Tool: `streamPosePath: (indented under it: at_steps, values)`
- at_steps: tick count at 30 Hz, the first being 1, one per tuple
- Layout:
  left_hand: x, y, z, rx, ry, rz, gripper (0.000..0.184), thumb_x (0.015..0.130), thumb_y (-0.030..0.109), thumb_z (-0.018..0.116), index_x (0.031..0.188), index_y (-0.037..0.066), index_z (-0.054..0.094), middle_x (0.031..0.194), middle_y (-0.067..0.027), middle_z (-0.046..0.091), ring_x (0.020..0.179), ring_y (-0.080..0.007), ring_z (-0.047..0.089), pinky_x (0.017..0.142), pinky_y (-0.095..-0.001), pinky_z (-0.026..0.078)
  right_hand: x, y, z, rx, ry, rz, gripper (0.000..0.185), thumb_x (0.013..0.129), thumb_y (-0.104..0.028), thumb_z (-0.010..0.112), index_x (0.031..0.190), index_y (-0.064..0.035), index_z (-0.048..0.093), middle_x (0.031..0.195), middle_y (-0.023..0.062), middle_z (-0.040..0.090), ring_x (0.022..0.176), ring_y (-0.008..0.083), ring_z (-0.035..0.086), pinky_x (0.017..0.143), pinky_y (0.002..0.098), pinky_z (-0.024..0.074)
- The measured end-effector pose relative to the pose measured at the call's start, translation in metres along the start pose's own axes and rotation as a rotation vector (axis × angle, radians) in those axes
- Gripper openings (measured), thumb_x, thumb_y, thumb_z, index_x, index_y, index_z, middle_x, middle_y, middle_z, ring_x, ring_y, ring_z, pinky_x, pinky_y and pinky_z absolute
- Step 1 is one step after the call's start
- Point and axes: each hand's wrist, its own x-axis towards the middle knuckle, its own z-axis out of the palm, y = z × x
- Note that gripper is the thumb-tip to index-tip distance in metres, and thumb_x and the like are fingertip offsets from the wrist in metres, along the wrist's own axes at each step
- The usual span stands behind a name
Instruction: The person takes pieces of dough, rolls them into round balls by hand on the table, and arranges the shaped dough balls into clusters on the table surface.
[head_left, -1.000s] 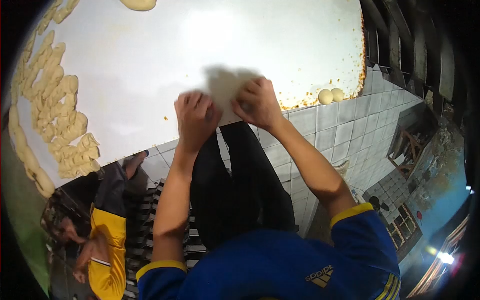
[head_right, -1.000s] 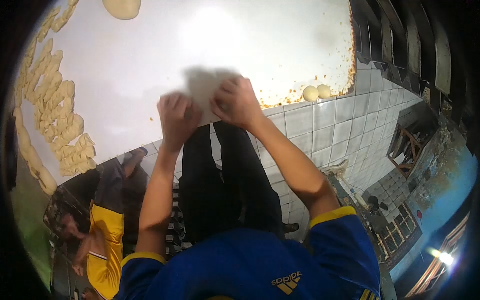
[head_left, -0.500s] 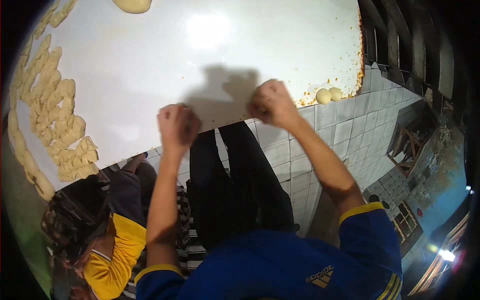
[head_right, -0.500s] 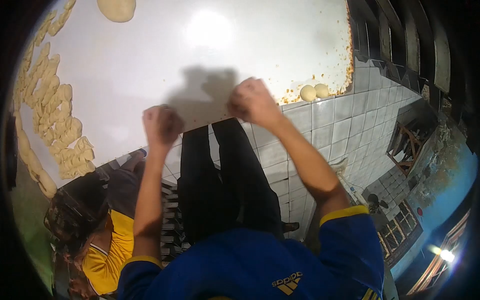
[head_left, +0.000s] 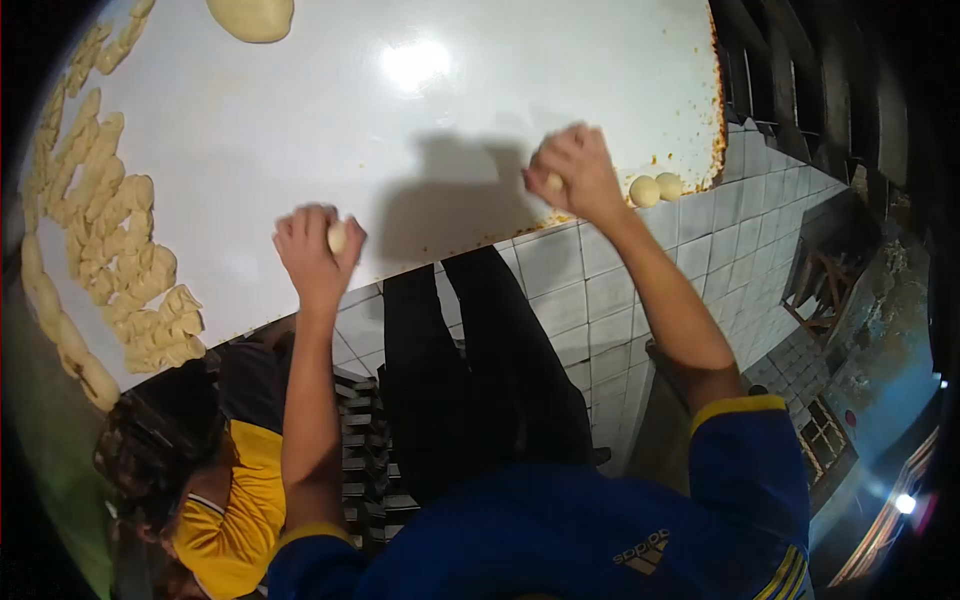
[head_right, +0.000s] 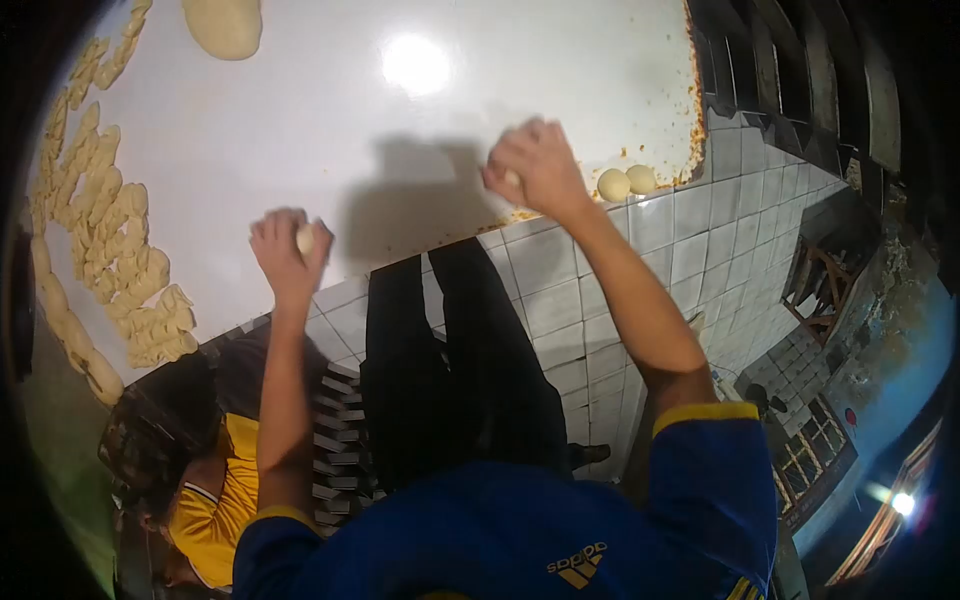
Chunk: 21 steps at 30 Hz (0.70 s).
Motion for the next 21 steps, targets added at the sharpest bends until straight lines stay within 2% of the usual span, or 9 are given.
streamPosePath:
  at_steps: [4,6,7,9,10,12,13,18,21]
  values:
    - [0.058,0.037,0.023,-0.066,0.070,-0.037,0.021,0.087,0.017,0.084,0.095,0.014,0.065,0.095,-0.0022,0.065,0.096,-0.0316,0.057,0.089,-0.0474,0.043,0.055,-0.023,0.025,0.007,0.252,0.062,0.025,0.089,-0.021,0.089,0.082,-0.0179,0.066,0.090,-0.0014,0.066,0.096,0.0284,0.062,0.083,0.0434,0.0466]
    - [0.056,0.057,0.033,-0.086,-0.019,-0.011,0.021,0.088,0.019,0.084,0.100,0.013,0.068,0.102,-0.0036,0.068,0.104,-0.0333,0.060,0.095,-0.0492,0.045,0.050,-0.045,0.028,0.028,-0.076,0.164,0.019,0.088,-0.020,0.090,0.089,-0.0162,0.071,0.098,0.0010,0.069,0.102,0.0312,0.065,0.089,0.0449,0.0524]
    - [0.044,0.058,0.031,-0.090,-0.020,-0.001,0.021,0.088,0.019,0.084,0.100,0.013,0.068,0.102,-0.0036,0.068,0.104,-0.0333,0.060,0.095,-0.0492,0.045,0.040,-0.051,0.026,0.023,-0.071,0.171,0.019,0.088,-0.020,0.090,0.089,-0.0162,0.071,0.098,0.0010,0.069,0.102,0.0312,0.065,0.089,0.0449,0.0524]
    - [0.022,0.054,0.025,-0.048,0.009,0.025,0.029,0.089,0.021,0.085,0.115,0.013,0.074,0.117,-0.0098,0.071,0.116,-0.0367,0.061,0.103,-0.0506,0.046,0.017,-0.056,0.020,0.212,0.116,0.112,0.019,0.088,-0.018,0.091,0.100,-0.0146,0.077,0.113,0.0048,0.071,0.113,0.0337,0.068,0.099,0.0479,0.0575]
    - [0.013,0.053,0.014,-0.045,-0.001,0.006,0.037,0.089,0.021,0.085,0.124,0.013,0.075,0.126,-0.0139,0.069,0.122,-0.0381,0.060,0.107,-0.0515,0.045,0.011,-0.059,0.001,0.201,0.084,0.161,0.025,0.088,-0.015,0.091,0.110,-0.0130,0.080,0.126,0.0083,0.069,0.123,0.0351,0.069,0.107,0.0488,0.0593]
    - [-0.004,0.051,-0.008,-0.059,-0.075,-0.070,0.054,0.090,0.019,0.085,0.143,0.012,0.073,0.142,-0.0210,0.063,0.130,-0.0401,0.058,0.113,-0.0536,0.046,0.003,-0.051,-0.023,0.225,0.024,0.223,0.029,0.088,-0.013,0.090,0.115,-0.0126,0.080,0.127,0.0083,0.069,0.124,0.0356,0.068,0.108,0.0483,0.0599]
    - [-0.008,0.055,-0.018,-0.105,-0.114,-0.138,0.055,0.093,0.015,0.082,0.147,0.011,0.071,0.144,-0.0212,0.062,0.135,-0.0420,0.056,0.115,-0.0557,0.047,-0.001,-0.048,-0.032,0.265,-0.049,0.279,0.033,0.088,-0.011,0.090,0.119,-0.0123,0.080,0.128,0.0082,0.069,0.126,0.0360,0.068,0.110,0.0478,0.0604]
    - [0.001,0.044,-0.041,-0.207,-0.299,-0.204,0.046,0.097,0.008,0.078,0.143,0.008,0.071,0.136,-0.0158,0.067,0.122,-0.0361,0.066,0.107,-0.0489,0.057,-0.001,-0.016,-0.054,0.406,-0.212,0.327,0.046,0.090,-0.004,0.087,0.133,-0.0140,0.078,0.129,0.0079,0.070,0.126,0.0323,0.070,0.109,0.0457,0.0634]
    - [0.017,0.053,-0.052,-0.098,-0.332,-0.117,0.040,0.100,0.014,0.079,0.139,0.007,0.071,0.127,-0.0121,0.071,0.112,-0.0332,0.072,0.100,-0.0443,0.060,-0.005,-0.003,-0.093,0.500,-0.261,0.442,0.050,0.087,0.002,0.087,0.135,-0.0118,0.077,0.127,0.0088,0.071,0.125,0.0290,0.073,0.107,0.0424,0.0647]
